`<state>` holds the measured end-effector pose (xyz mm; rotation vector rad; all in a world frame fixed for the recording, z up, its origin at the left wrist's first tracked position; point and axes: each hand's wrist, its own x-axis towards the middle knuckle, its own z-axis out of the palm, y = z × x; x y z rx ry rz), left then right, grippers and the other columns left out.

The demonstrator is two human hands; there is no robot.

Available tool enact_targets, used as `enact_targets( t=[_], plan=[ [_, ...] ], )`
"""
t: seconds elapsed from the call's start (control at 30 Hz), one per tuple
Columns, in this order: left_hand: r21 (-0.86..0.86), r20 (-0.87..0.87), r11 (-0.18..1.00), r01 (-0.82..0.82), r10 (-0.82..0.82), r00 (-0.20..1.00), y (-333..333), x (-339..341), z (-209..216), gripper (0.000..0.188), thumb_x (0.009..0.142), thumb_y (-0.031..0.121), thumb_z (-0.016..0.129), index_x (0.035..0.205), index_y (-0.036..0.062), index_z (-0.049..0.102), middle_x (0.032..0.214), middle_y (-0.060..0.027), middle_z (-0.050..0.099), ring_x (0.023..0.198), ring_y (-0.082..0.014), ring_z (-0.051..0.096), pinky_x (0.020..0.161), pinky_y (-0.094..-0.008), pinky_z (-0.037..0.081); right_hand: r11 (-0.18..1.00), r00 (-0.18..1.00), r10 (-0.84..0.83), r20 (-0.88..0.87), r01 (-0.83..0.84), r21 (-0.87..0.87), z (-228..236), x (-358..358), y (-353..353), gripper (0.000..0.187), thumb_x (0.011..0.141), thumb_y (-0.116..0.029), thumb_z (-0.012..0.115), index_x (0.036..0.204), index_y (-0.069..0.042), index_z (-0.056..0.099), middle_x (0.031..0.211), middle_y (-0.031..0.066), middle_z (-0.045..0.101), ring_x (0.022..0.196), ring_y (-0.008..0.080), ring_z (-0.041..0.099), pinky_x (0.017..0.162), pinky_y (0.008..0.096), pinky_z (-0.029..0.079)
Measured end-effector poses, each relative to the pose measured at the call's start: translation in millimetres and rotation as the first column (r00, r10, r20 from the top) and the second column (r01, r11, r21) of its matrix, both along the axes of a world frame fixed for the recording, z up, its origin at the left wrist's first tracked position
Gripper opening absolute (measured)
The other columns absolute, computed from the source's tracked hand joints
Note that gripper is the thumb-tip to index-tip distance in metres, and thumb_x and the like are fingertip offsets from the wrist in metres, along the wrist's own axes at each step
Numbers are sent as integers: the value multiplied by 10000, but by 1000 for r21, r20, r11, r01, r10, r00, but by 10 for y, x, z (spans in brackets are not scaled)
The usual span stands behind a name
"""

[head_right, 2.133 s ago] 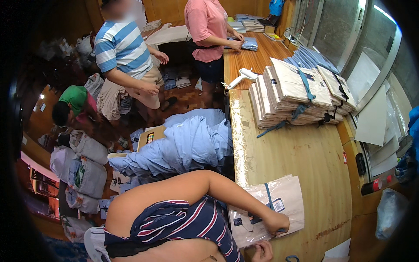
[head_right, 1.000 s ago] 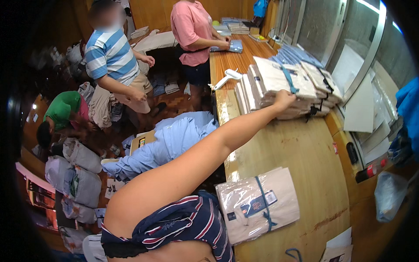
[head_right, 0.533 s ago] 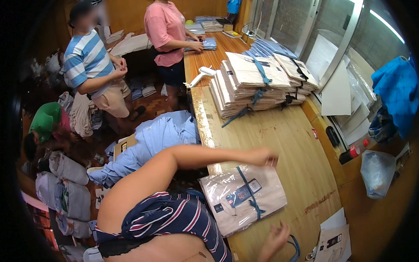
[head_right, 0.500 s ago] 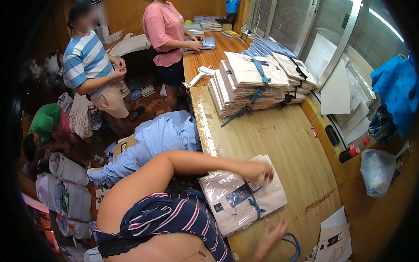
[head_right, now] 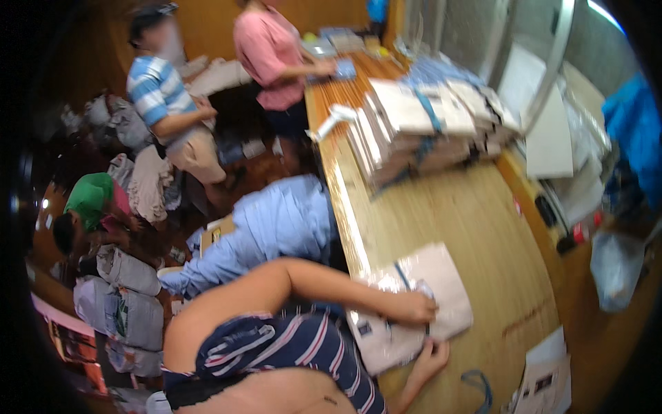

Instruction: The person ties bundles of packaged shirts using blue ribbons, stacks them, and places the bundles on the floor.

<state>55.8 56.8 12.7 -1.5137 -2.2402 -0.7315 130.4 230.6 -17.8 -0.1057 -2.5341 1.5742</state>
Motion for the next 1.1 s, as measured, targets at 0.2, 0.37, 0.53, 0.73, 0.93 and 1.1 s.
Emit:
enact_targets(
  t=[0.2,0.37,0.53,0.73,0.93,1.1],
  plan=[
    [-81,11,993,91,-90,996,-171,11,295,141,666,140,479,711,9,449,711,-114,414,641,-247,471,561,-319,399,874,994,57,-90,-94,-477,197,29,151,110,727,-64,561,702,-22,462,867,94,512,796,182,497,774,300,388],
    [-123,99,985,118,-106,989,-83,-12,501,127,660,107,497,735,14,454,711,-111,437,655,-249,475,592,-321,402,104,950,74,-303,-309,-945,335,-133,-129,102,838,-169,435,813,-101,364,645,14,442,600,147,447,698,311,411],
    [-402,191,911,90,-13,982,-702,-206,677,118,669,86,502,756,7,488,755,-120,514,715,-234,515,634,-319,416,733,975,-223,-24,151,-663,-113,206,494,84,832,-182,447,796,-125,398,533,-23,313,427,83,293,388,225,297],
    [109,916,991,79,-131,379,-60,-158,985,117,780,55,497,682,-6,476,659,-3,453,646,-61,421,582,-204,357,855,982,113,-151,-18,519,200,79,-75,188,773,-232,483,803,-47,489,628,140,540,537,332,529,465,416,419],
    [125,586,992,15,-86,806,763,-281,464,184,710,149,593,731,-18,519,651,-99,540,590,-204,522,542,-292,418,776,998,37,43,-56,629,-77,-34,-99,377,786,-313,439,562,-30,547,534,175,531,507,330,542,484,409,439],
    [-203,500,971,123,-5,866,347,-155,139,203,591,144,665,687,-12,577,677,-145,560,634,-278,554,561,-329,435,849,999,-42,19,26,528,-88,-34,-152,392,777,-295,452,519,-16,550,528,198,519,527,341,543,513,433,430]
  ],
)
